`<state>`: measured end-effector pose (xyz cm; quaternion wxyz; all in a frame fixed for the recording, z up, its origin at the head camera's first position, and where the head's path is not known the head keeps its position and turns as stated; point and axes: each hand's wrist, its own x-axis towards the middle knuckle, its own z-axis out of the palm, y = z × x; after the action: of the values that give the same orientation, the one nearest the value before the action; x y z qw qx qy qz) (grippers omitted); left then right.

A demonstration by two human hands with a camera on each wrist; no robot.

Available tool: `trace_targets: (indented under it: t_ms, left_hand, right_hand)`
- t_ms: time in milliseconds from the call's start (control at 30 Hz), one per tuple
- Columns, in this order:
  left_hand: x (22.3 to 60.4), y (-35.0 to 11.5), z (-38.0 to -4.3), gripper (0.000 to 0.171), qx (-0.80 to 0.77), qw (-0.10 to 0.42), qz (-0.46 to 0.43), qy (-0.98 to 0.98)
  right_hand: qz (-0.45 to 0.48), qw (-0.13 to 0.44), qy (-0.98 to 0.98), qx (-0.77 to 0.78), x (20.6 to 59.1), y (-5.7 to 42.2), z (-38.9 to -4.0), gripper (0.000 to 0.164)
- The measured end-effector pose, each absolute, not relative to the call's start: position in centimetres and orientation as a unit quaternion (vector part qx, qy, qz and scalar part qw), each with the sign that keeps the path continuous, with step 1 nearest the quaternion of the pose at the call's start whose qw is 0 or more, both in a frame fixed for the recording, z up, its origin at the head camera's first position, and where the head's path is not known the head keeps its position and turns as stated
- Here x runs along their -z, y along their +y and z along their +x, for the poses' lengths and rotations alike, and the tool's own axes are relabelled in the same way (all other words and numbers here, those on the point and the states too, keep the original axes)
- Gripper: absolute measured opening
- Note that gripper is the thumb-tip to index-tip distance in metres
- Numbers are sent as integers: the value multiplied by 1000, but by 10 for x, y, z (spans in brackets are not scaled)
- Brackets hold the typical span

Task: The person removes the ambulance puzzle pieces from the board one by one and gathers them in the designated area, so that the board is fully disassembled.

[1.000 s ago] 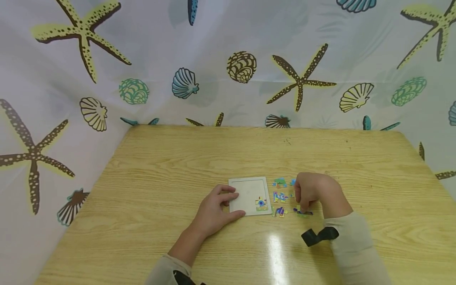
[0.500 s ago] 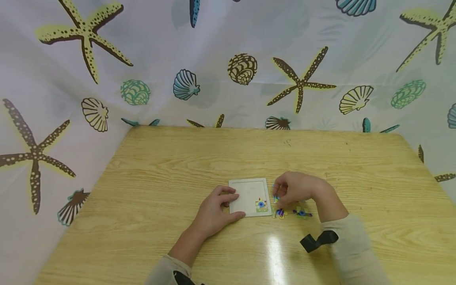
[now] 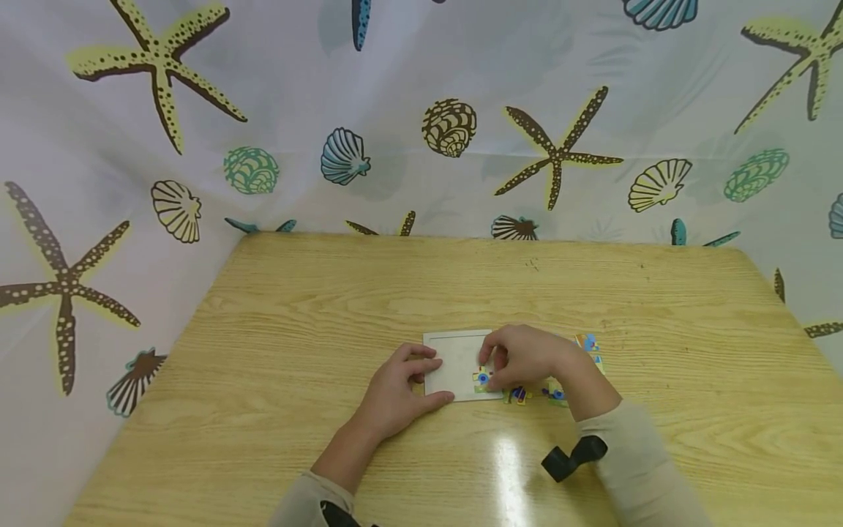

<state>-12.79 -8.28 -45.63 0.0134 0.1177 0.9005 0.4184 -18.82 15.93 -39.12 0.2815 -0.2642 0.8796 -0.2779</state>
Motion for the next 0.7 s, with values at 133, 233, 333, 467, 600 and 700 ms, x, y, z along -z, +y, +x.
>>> trace_targets:
  t_ms: [133, 233, 333, 467, 600, 700]
  left_hand:
    - [456, -83, -127, 50, -424, 13, 120, 898]
    - [456, -84, -127, 51, -423, 13, 122, 898]
    - [455, -85, -127, 51, -419, 11, 121, 900]
    - [455, -87, -127, 50, -419, 9, 119, 900]
    - [456, -87, -127, 50, -419, 8, 123, 899]
    - [457, -86, -128, 50, -415, 6, 128, 901]
  right_hand:
    - [-257, 262, 892, 265, 392, 152, -185, 23]
    - [-247, 255, 900, 254, 391, 147, -183, 24]
    - [-239, 248, 906, 245, 389, 142, -181, 26]
    - [-232, 247, 908, 245, 387, 136, -180, 24]
    - [-222, 257, 904, 260, 384, 135, -178, 19]
    - [-213, 254, 897, 293, 383, 141, -177, 17]
